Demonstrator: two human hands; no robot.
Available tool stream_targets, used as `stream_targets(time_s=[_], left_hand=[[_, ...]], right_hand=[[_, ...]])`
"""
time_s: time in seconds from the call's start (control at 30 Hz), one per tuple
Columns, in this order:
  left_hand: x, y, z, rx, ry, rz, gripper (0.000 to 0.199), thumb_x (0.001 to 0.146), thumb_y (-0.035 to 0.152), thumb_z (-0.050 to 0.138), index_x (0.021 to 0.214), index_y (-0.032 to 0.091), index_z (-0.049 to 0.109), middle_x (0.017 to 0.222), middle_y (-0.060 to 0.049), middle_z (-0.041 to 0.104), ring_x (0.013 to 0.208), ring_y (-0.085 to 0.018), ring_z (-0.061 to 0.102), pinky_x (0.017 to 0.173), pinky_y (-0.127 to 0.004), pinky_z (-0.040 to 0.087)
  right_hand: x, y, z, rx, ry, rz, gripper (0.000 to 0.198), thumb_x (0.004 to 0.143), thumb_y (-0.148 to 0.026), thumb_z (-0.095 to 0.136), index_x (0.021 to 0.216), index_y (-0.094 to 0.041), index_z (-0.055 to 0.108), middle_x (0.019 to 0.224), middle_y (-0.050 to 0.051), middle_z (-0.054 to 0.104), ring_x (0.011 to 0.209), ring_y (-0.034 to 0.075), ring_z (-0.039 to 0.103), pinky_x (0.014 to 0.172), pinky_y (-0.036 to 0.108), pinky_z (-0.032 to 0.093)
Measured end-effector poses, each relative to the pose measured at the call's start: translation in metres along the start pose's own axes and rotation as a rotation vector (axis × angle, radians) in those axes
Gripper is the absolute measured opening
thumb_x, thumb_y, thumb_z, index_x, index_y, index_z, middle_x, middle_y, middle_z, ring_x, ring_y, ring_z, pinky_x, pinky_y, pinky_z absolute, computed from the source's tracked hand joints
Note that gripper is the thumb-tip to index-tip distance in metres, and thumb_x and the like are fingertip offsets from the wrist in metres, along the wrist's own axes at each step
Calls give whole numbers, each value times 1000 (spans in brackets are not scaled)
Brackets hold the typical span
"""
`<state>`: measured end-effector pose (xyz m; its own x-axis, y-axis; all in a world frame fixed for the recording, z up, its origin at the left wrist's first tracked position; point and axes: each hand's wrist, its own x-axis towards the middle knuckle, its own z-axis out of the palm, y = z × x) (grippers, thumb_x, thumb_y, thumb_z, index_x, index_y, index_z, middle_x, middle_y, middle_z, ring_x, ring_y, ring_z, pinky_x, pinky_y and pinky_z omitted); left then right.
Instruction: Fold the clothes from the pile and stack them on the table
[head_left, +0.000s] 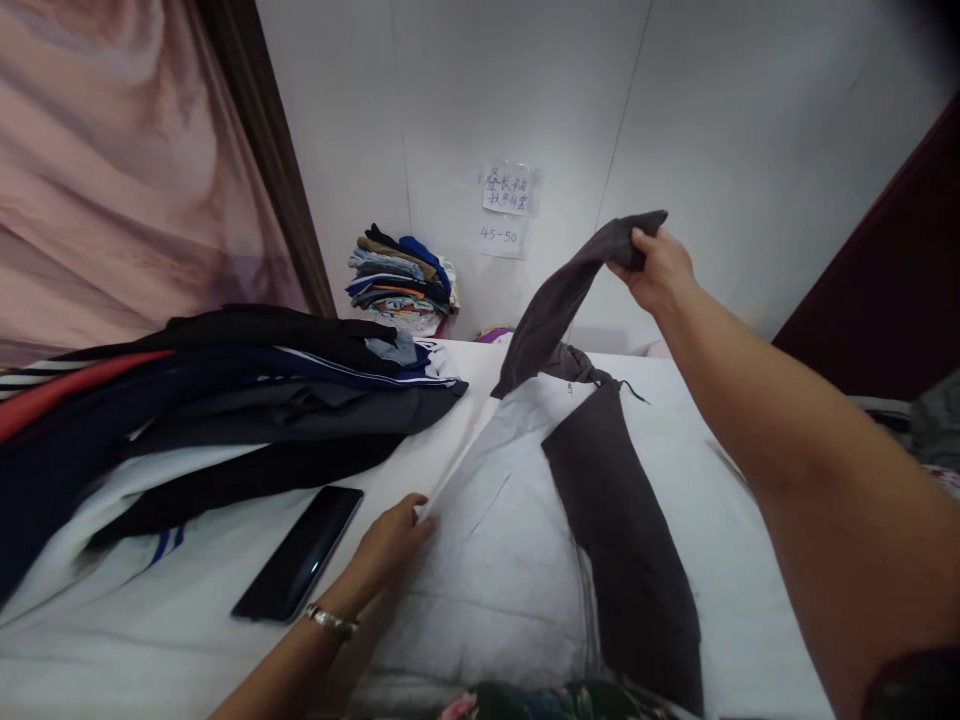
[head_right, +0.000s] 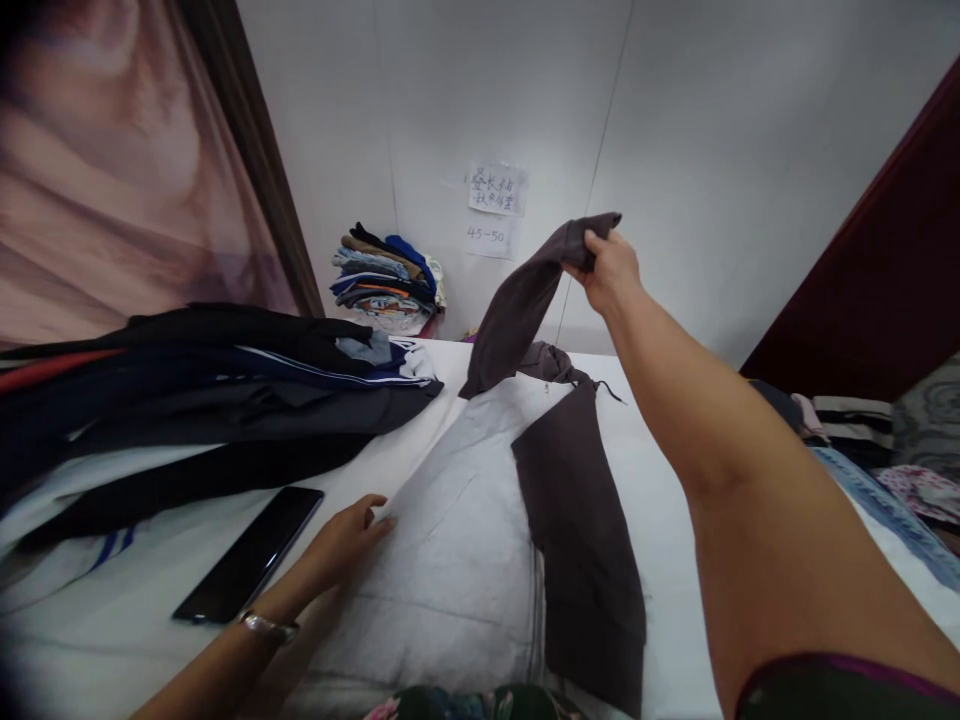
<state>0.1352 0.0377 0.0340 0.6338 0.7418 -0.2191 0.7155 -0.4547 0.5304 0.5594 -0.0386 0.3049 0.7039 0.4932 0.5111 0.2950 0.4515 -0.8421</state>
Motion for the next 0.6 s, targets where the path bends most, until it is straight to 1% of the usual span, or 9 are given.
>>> stream_targets(time_s=[0.03, 0.1, 0.13, 0.2, 0.3, 0.37, 0.47, 0.53, 0.6], left_hand=[[-2, 5, -3, -62, -39, 44, 32, 81, 39, 48, 101, 18, 60, 80, -4, 66, 77, -23, 62, 72, -33, 44], [-7, 21, -9, -189, -99, 167, 23, 79, 39, 49, 83, 19, 59, 78, -2, 64, 75, -20, 59, 70, -31, 42], [-10, 32, -12, -249, -131, 234, 22, 79, 40, 50, 80, 19, 57, 80, -1, 63, 77, -20, 58, 70, -30, 42], [-16, 61, -16, -340, -218, 364, 21, 79, 40, 52, 83, 19, 57, 85, 0, 63, 80, -19, 56, 72, -29, 42], [-16, 111, -6, -340, -341, 546, 18, 80, 37, 53, 82, 20, 55, 83, 1, 60, 75, -17, 52, 69, -28, 41], [-11, 142, 14, -275, -400, 610, 16, 80, 36, 52, 80, 20, 54, 79, 1, 57, 70, -15, 49, 64, -28, 39], [-1, 175, 58, -175, -469, 582, 13, 78, 32, 53, 81, 20, 55, 76, 1, 56, 68, -15, 49, 61, -27, 37], [5, 185, 85, -151, -500, 521, 10, 75, 28, 55, 81, 20, 56, 75, 1, 57, 68, -15, 50, 60, -26, 36], [7, 188, 104, -147, -514, 478, 9, 73, 25, 56, 81, 19, 57, 73, 1, 57, 66, -14, 50, 58, -25, 35]], right_hand=[[10, -3, -2, -13, 30, -4, 13, 91, -14, 48, 96, -19, 59, 97, 2, 68, 95, 15, 64, 78, 36, 57], [22, -8, -4, -36, 87, 7, 12, 91, -14, 49, 96, -20, 58, 101, 2, 67, 96, 16, 64, 77, 36, 57], [25, -11, -6, -49, 108, 16, 12, 90, -13, 49, 97, -20, 57, 103, 3, 67, 96, 16, 63, 76, 35, 57], [29, -19, -9, -78, 139, 35, 15, 91, -10, 46, 100, -18, 55, 110, 5, 65, 95, 14, 63, 77, 33, 56], [33, -37, -19, -128, 205, 47, 22, 92, -6, 35, 107, -13, 49, 121, 11, 60, 90, 8, 62, 79, 29, 51], [35, -49, -31, -167, 244, 33, 23, 91, -4, 32, 108, -10, 47, 125, 15, 58, 85, 5, 62, 77, 27, 48], [35, -60, -55, -247, 276, -4, 23, 90, -5, 30, 105, -7, 47, 125, 19, 58, 81, 2, 62, 74, 27, 44], [32, -62, -73, -313, 291, -27, 23, 90, -7, 29, 103, -5, 48, 125, 23, 57, 82, 2, 63, 72, 28, 43], [27, -62, -89, -355, 304, -39, 22, 90, -7, 31, 102, -3, 49, 126, 28, 56, 83, 4, 63, 70, 28, 42]])
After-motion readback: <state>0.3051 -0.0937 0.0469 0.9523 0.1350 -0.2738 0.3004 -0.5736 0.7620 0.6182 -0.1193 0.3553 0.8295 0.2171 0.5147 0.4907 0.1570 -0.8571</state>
